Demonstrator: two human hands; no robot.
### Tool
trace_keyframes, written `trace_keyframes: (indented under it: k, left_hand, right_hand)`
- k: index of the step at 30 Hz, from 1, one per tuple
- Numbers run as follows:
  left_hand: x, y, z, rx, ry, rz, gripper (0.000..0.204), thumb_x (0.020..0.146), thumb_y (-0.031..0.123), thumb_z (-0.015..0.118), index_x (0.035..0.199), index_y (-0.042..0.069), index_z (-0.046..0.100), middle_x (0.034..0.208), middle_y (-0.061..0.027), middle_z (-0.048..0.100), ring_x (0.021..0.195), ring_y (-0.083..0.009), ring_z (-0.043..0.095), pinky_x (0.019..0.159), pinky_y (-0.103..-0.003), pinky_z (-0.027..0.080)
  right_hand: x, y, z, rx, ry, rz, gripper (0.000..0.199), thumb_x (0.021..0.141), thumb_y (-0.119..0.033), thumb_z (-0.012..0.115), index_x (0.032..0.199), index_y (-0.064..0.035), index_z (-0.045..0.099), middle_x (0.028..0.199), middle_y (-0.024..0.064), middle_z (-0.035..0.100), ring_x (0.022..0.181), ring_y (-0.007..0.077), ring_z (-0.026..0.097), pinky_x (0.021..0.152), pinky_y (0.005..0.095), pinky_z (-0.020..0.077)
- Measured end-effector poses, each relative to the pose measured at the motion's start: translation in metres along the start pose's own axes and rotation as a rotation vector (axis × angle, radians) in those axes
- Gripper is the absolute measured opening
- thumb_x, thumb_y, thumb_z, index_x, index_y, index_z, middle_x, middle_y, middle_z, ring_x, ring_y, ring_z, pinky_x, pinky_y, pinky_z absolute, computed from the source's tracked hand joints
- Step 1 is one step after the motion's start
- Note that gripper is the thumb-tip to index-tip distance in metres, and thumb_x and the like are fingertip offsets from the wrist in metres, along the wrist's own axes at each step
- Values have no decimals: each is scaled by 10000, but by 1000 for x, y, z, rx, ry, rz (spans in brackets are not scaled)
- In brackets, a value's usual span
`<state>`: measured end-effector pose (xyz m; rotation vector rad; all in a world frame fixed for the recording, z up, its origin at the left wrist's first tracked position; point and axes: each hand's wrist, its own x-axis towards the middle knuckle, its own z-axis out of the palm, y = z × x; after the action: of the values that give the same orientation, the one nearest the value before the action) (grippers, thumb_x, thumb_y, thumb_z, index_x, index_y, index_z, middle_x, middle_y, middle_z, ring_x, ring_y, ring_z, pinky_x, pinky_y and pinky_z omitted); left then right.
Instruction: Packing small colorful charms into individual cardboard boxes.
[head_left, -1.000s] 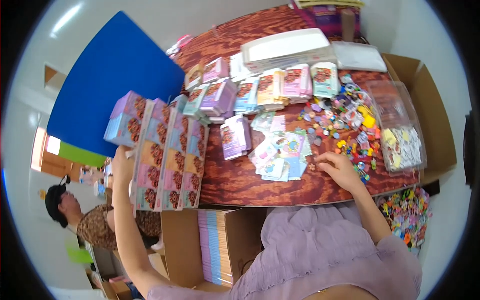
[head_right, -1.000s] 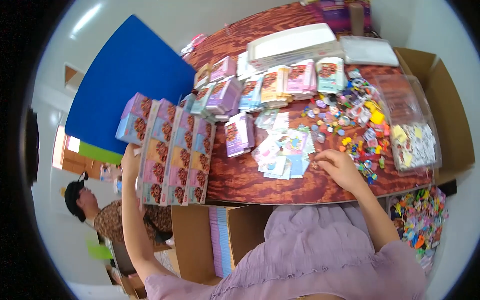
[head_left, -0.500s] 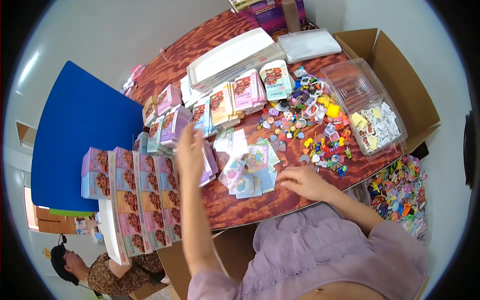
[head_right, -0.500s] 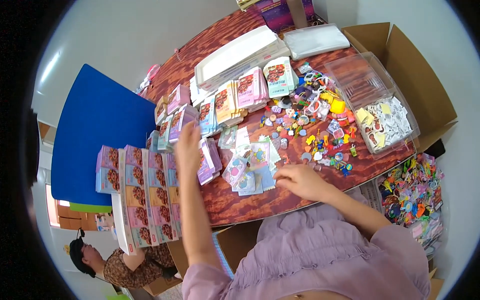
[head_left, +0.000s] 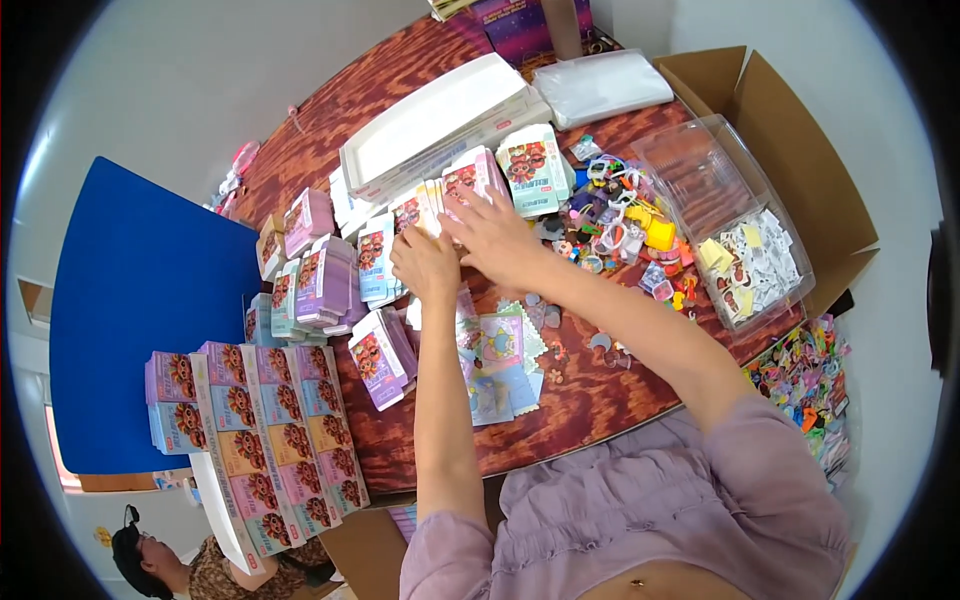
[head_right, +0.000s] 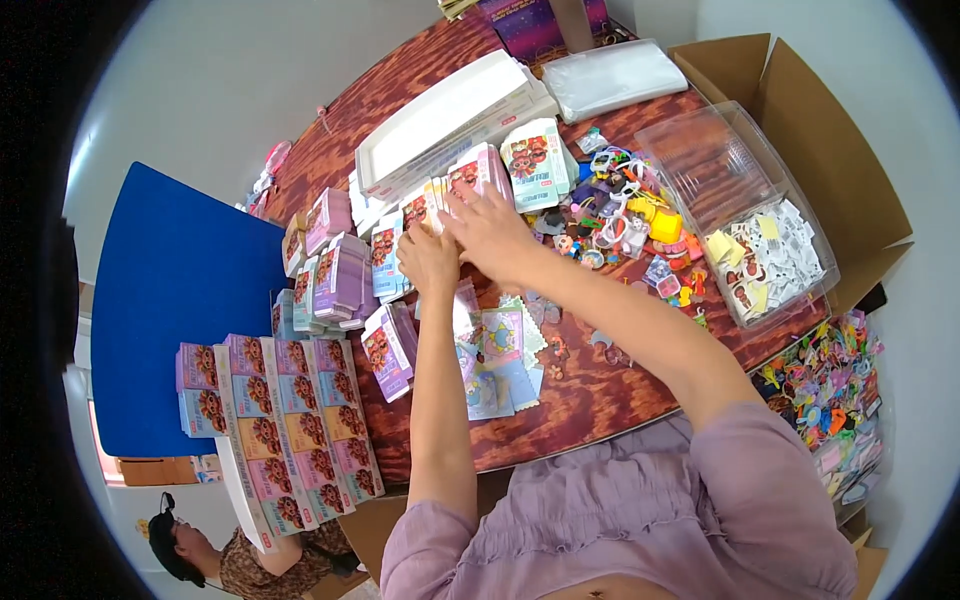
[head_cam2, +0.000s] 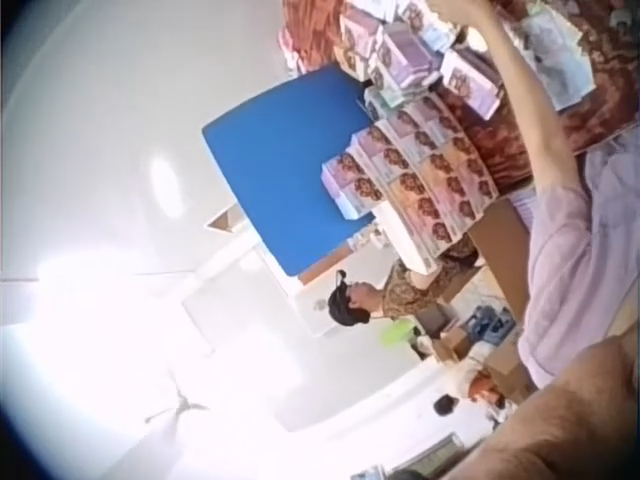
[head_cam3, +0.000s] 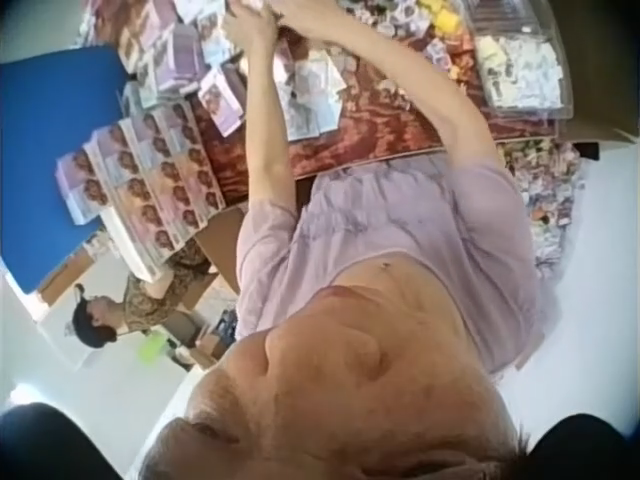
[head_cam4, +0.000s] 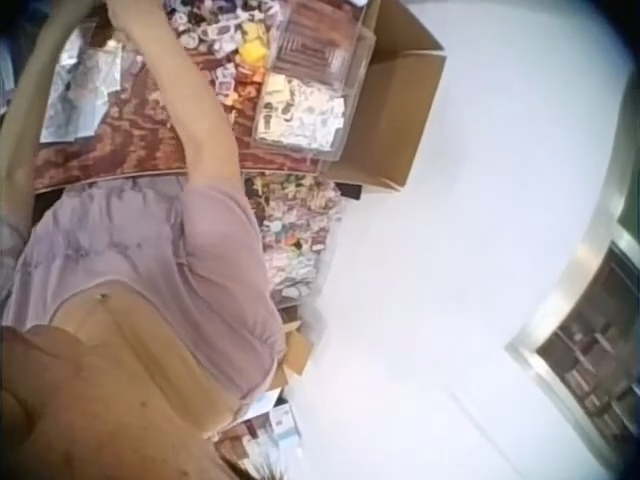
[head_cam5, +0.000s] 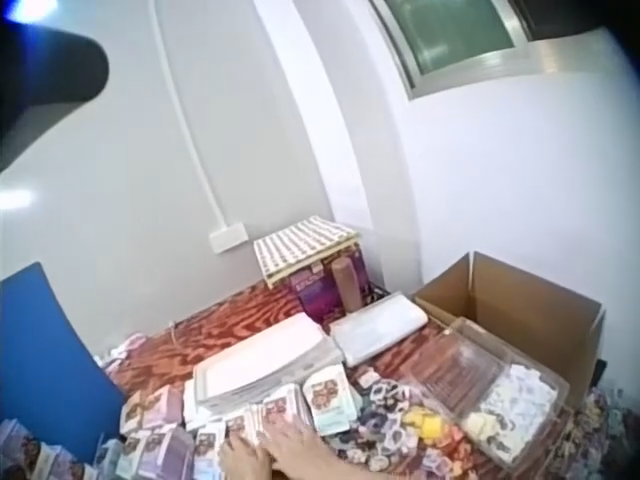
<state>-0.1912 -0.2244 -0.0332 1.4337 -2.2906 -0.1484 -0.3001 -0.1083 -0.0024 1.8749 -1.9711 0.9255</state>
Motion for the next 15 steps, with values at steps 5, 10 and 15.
trace_keyframes:
  k: [5, 10, 15]
  left_hand:
    - [-8, 0, -4, -72, -35, 12, 631, 795, 418, 734, 1233, 14, 529, 1250, -242, 513, 1177, -424, 480, 991, -531, 380]
    - [-3, 4, -7, -49, -40, -7, 804, 745, 462, 762, 1338, 14, 456, 1294, -250, 474, 1221, -415, 442, 1029, -525, 346]
    - [9, -2, -10, -23, -152, -87, 911, 739, 450, 735, 1454, 26, 361, 1446, -270, 386, 1341, -430, 353, 1095, -538, 275]
  right_hand:
    - [-21, 47, 8, -154, -225, 27, 562, 806, -236, 720, 1322, -73, 567, 1443, 82, 493, 1384, 300, 384, 1150, 530, 264]
    - [-7, 51, -3, -147, -305, 29, 547, 775, -174, 713, 1294, -63, 580, 1412, 91, 520, 1397, 290, 375, 1159, 537, 247]
    - [-2, 58, -5, -145, -350, 31, 594, 734, -204, 748, 1288, -65, 583, 1398, 107, 528, 1407, 290, 361, 1145, 567, 240]
